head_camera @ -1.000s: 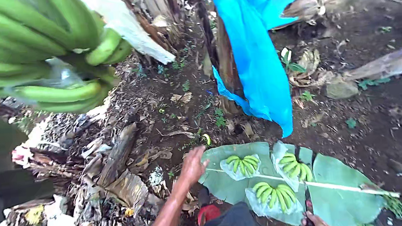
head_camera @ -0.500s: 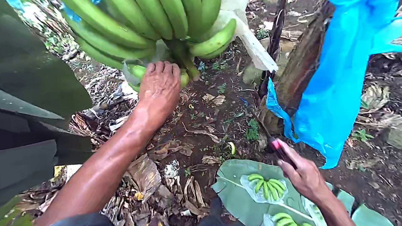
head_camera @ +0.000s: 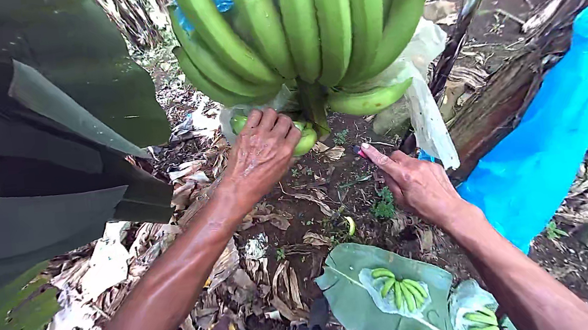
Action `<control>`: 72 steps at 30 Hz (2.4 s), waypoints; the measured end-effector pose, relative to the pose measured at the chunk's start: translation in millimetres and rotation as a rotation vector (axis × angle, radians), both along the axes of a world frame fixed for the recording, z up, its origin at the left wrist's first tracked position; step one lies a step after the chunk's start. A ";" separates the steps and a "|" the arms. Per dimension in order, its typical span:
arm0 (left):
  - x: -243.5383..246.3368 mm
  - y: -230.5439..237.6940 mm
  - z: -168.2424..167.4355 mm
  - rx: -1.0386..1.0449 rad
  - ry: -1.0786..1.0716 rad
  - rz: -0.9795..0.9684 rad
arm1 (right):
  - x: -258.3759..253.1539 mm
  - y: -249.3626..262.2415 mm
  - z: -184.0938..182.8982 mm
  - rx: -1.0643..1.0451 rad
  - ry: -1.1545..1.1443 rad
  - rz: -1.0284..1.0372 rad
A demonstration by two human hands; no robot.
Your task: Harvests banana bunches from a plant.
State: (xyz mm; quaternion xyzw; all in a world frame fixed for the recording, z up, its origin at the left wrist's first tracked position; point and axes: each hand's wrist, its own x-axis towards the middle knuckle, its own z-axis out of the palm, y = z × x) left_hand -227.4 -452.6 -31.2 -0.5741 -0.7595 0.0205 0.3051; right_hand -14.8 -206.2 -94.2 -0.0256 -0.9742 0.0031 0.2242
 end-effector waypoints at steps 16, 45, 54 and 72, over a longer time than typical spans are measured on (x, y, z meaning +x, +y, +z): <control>43.2 -51.6 -141.2 -0.060 -0.751 0.203 | 233.0 -26.7 52.1 -0.441 -0.392 -0.257; 157.4 -54.8 -309.7 -0.325 -1.209 0.617 | 128.2 -171.3 -244.4 -2.772 -0.210 -0.552; 154.4 -70.4 -355.7 -0.253 -1.198 0.593 | 133.7 -150.6 -124.6 -2.611 -0.211 -0.305; 189.3 -50.8 -356.2 -0.713 -0.853 -0.182 | 218.6 -45.0 -317.5 -2.076 -0.174 -0.864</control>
